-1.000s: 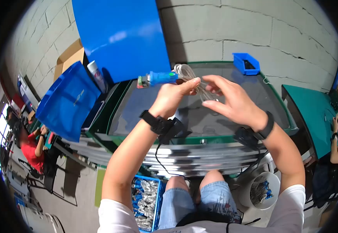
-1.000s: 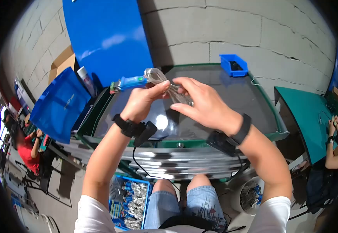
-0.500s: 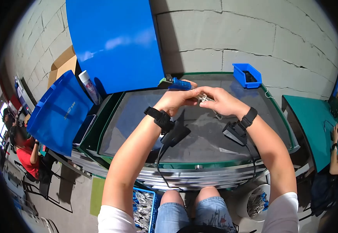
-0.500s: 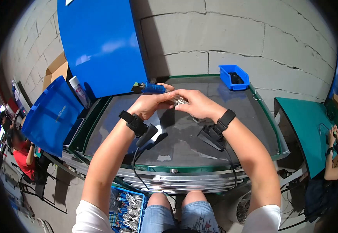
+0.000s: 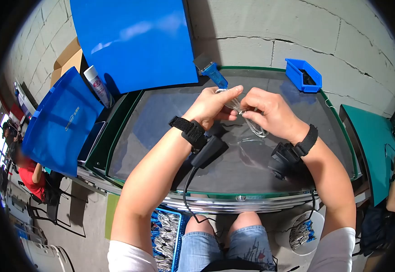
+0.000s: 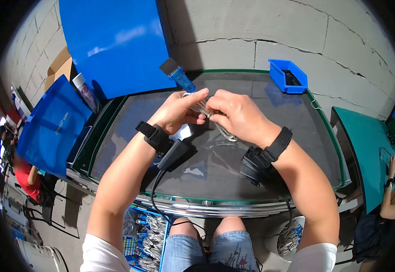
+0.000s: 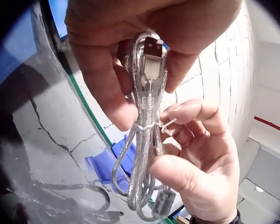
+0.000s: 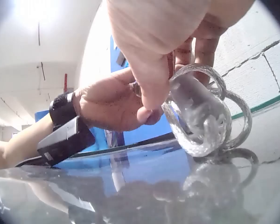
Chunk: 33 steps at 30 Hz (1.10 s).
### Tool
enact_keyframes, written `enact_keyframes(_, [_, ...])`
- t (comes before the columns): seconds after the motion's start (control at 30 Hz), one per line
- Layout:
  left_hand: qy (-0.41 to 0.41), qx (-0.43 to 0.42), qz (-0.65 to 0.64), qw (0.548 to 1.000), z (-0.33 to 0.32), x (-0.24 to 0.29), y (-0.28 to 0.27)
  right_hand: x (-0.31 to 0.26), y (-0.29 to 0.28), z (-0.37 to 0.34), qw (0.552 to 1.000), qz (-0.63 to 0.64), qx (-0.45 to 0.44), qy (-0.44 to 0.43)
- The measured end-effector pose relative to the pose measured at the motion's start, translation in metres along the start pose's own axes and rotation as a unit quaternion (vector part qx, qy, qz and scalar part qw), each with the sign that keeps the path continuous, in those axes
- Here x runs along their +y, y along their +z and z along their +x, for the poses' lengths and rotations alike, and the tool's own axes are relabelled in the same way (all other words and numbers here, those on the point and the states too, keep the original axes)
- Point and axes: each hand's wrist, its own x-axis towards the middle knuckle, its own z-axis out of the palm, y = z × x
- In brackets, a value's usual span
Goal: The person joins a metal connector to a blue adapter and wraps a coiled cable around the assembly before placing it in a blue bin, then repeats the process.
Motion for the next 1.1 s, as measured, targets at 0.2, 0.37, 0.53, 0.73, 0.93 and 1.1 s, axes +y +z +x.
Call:
enact_keyframes(0.2, [0.022, -0.067, -0.103, 0.992, -0.003, -0.007, 0.002, 0.015, 0.003, -0.003, 0.996, 0.054, 0.05, 0.059])
enact_keyframes(0.37, [0.094, -0.097, -0.123, 0.983, 0.0, -0.009, 0.006, 0.013, 0.001, -0.002, 0.979, 0.104, 0.071, 0.161])
enact_keyframes(0.53, [0.102, -0.097, -0.096, 0.985, -0.004, -0.007, 0.007, 0.021, -0.004, -0.003, 0.895, 0.339, -0.011, 0.29])
enact_keyframes(0.73, [0.048, -0.075, -0.087, 0.992, -0.006, -0.002, 0.005, 0.009, -0.01, -0.002, 0.985, 0.137, 0.048, 0.091])
enact_keyframes(0.93, [0.021, -0.1, -0.104, 0.989, -0.001, -0.007, 0.0, 0.005, -0.01, -0.002, 0.998, 0.036, 0.042, -0.002])
enact_keyframes(1.1, [0.003, -0.132, -0.146, 0.98, -0.007, -0.003, 0.002, -0.004, -0.01, 0.002, 0.987, -0.106, 0.07, -0.099])
